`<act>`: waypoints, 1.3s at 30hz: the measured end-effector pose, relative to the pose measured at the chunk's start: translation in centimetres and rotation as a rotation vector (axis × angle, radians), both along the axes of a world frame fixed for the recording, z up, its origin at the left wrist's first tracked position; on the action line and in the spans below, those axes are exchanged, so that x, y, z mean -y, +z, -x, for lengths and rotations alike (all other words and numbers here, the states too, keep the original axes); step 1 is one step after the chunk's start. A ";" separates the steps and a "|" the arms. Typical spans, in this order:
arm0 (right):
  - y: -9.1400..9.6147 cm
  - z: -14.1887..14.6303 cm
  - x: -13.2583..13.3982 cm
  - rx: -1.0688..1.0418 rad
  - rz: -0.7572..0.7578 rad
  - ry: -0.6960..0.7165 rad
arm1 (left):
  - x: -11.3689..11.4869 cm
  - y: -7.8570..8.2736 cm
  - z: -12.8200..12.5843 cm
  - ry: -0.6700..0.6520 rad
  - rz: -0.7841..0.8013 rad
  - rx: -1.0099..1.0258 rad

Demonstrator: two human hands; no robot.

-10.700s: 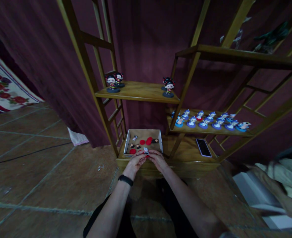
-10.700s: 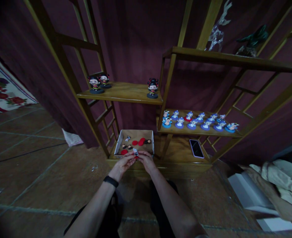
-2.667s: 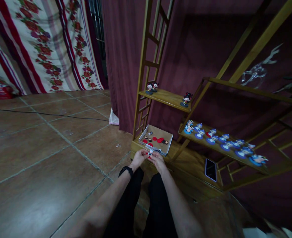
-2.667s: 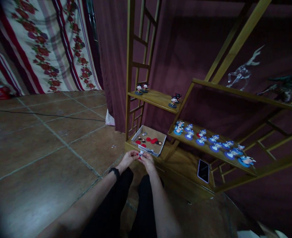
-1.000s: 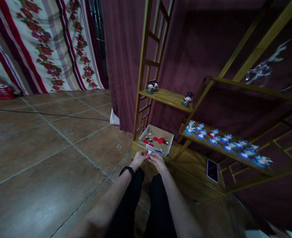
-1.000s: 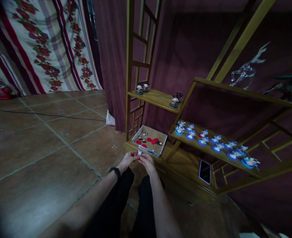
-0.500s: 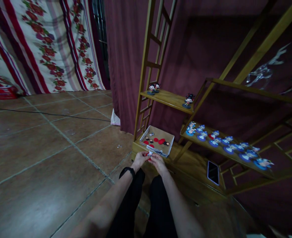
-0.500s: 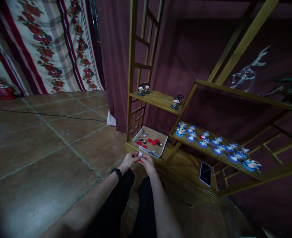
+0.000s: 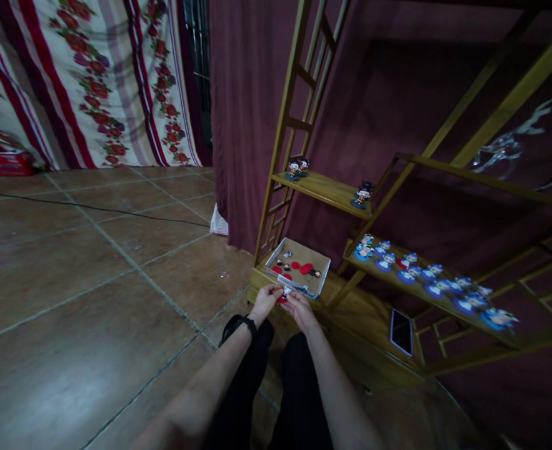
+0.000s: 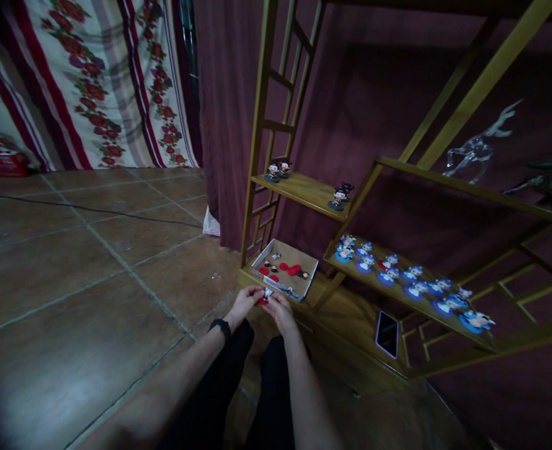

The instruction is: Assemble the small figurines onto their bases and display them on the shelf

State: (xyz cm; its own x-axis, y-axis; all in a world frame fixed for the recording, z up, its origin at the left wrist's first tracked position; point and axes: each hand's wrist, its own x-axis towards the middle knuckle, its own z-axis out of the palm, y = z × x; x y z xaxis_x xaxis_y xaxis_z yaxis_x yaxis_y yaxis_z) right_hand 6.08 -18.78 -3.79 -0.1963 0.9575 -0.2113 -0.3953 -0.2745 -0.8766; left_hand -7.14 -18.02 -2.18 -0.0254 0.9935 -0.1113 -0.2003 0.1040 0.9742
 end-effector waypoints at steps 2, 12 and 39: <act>-0.2 0.0 -0.1 0.001 -0.006 0.003 | 0.1 0.1 0.1 -0.001 0.000 0.015; 1.2 0.3 0.4 -0.015 -0.125 -0.063 | -0.1 0.0 0.3 -0.015 -0.036 0.123; -0.1 -0.3 0.1 0.038 -0.051 -0.059 | 0.5 0.5 0.6 -0.089 0.061 0.153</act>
